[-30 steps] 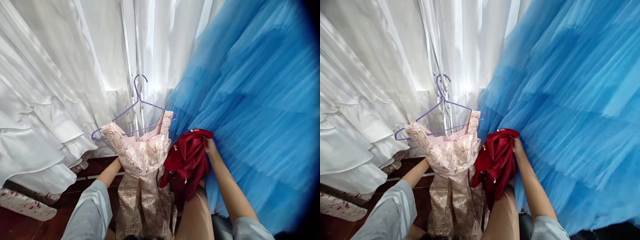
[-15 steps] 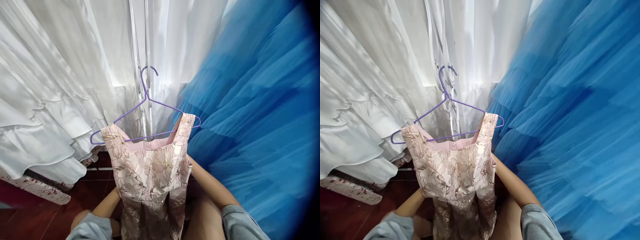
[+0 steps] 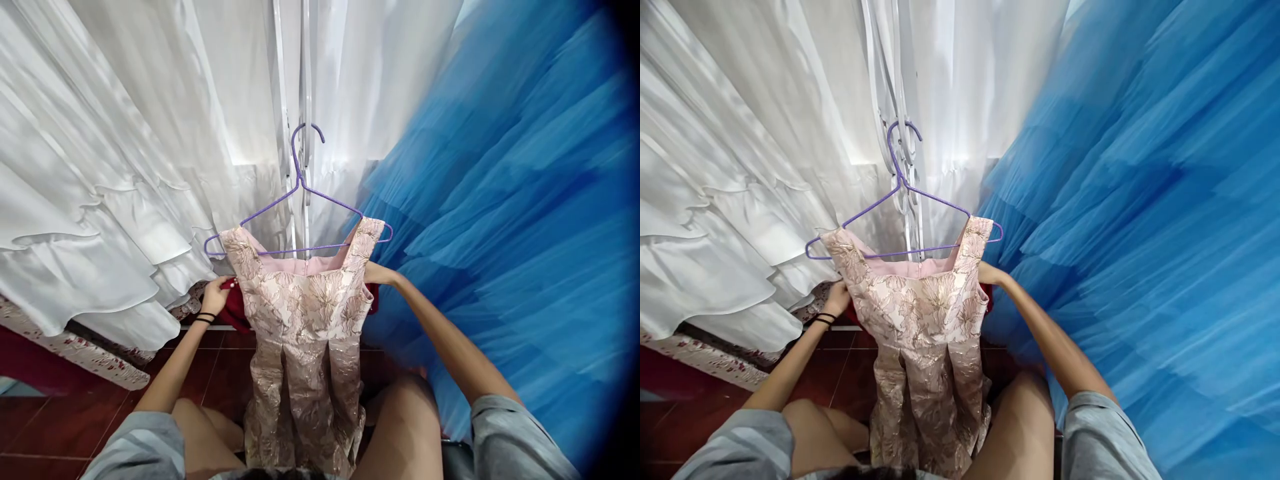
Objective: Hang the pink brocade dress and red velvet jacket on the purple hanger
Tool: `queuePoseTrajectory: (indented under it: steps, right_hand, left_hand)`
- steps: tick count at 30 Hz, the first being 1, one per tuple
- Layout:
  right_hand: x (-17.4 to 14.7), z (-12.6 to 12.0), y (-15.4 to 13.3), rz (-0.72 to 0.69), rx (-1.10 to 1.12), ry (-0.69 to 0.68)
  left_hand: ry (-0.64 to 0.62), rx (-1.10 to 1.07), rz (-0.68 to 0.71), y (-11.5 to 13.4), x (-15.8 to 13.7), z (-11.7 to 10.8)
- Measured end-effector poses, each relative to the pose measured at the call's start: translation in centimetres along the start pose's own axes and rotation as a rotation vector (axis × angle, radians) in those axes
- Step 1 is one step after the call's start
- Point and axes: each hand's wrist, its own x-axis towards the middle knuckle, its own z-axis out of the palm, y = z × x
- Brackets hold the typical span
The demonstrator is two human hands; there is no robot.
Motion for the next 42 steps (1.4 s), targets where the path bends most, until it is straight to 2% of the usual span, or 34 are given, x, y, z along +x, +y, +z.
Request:
queuePoseTrajectory:
  steps: [3,6,8,9,12,13,14,17,20,23,24,25,27,29,30,31,33,35,37,39,42]
  right_hand:
    - [0.5,-3.0,0.1,0.066,-0.238,-0.191]
    - [2.2,-3.7,-0.3,0.067,-0.413,-0.172]
    - [3.8,-3.8,-1.6,0.001,-0.442,-0.078]
    - [4.7,-3.9,-2.6,-0.067,-0.455,0.006]
    - [7.1,-4.7,-5.9,-0.270,-0.434,0.344]
    - [7.7,-5.0,-7.0,-0.280,-0.400,0.419]
    - [8.1,-5.4,-8.1,-0.257,-0.360,0.462]
    - [7.9,-6.3,-11.3,-0.165,-0.298,0.526]
    - [4.8,-6.5,-15.4,-0.217,-0.439,0.669]
    - [-0.6,-4.3,-18.7,-0.308,-0.799,0.768]
    - [-2.4,-2.8,-19.2,-0.291,-0.944,0.753]
    - [-4.0,-1.1,-19.3,-0.228,-1.089,0.698]
    - [-6.3,2.9,-18.7,-0.022,-1.306,0.467]
    - [-7.2,6.4,-17.7,0.142,-1.381,0.252]
    - [-7.3,7.8,-17.5,0.170,-1.374,0.185]
    - [-7.1,8.9,-17.5,0.160,-1.345,0.152]
    - [-6.2,10.1,-18.3,0.060,-1.244,0.112]
    - [-4.7,10.6,-19.6,-0.057,-1.139,0.128]
    - [-3.2,10.6,-20.4,-0.080,-1.105,0.185]
    - [-2.2,10.4,-20.6,-0.021,-1.138,0.181]
    - [-2.6,9.1,-20.5,0.042,-1.176,0.041]
  left_hand:
    - [0.043,0.141,-0.013,-1.7,1.0,-1.9]
    - [-0.037,0.267,0.055,-1.2,3.0,-3.5]
    - [-0.035,0.275,0.115,0.4,5.0,-4.9]
    - [0.034,0.260,0.163,1.5,6.1,-5.8]
    - [0.369,0.219,0.275,5.1,8.8,-8.9]
    - [0.425,0.215,0.268,6.3,9.3,-9.9]
    - [0.425,0.220,0.242,7.5,9.5,-10.7]
    - [0.329,0.246,0.221,11.0,8.3,-12.4]
    - [0.460,0.314,0.269,15.1,4.1,-13.4]
    - [0.617,0.486,0.185,18.7,-1.9,-12.7]
    - [0.593,0.553,0.135,19.5,-3.7,-11.8]
    - [0.539,0.598,0.085,20.0,-5.3,-10.6]
    - [0.282,0.652,-0.001,20.2,-7.1,-7.1]
    - [0.027,0.675,-0.061,19.8,-7.2,-3.2]
    - [-0.037,0.664,-0.062,19.7,-6.7,-1.5]
    - [-0.069,0.617,-0.024,19.7,-5.9,0.0]
    - [-0.016,0.451,0.107,20.1,-3.9,1.6]
    - [0.124,0.290,0.212,20.9,-1.6,1.8]
    - [0.237,0.260,0.184,21.7,0.3,1.2]
    - [0.177,0.341,0.085,22.1,1.5,0.1]
    - [-0.032,0.449,0.032,21.7,1.8,-2.1]
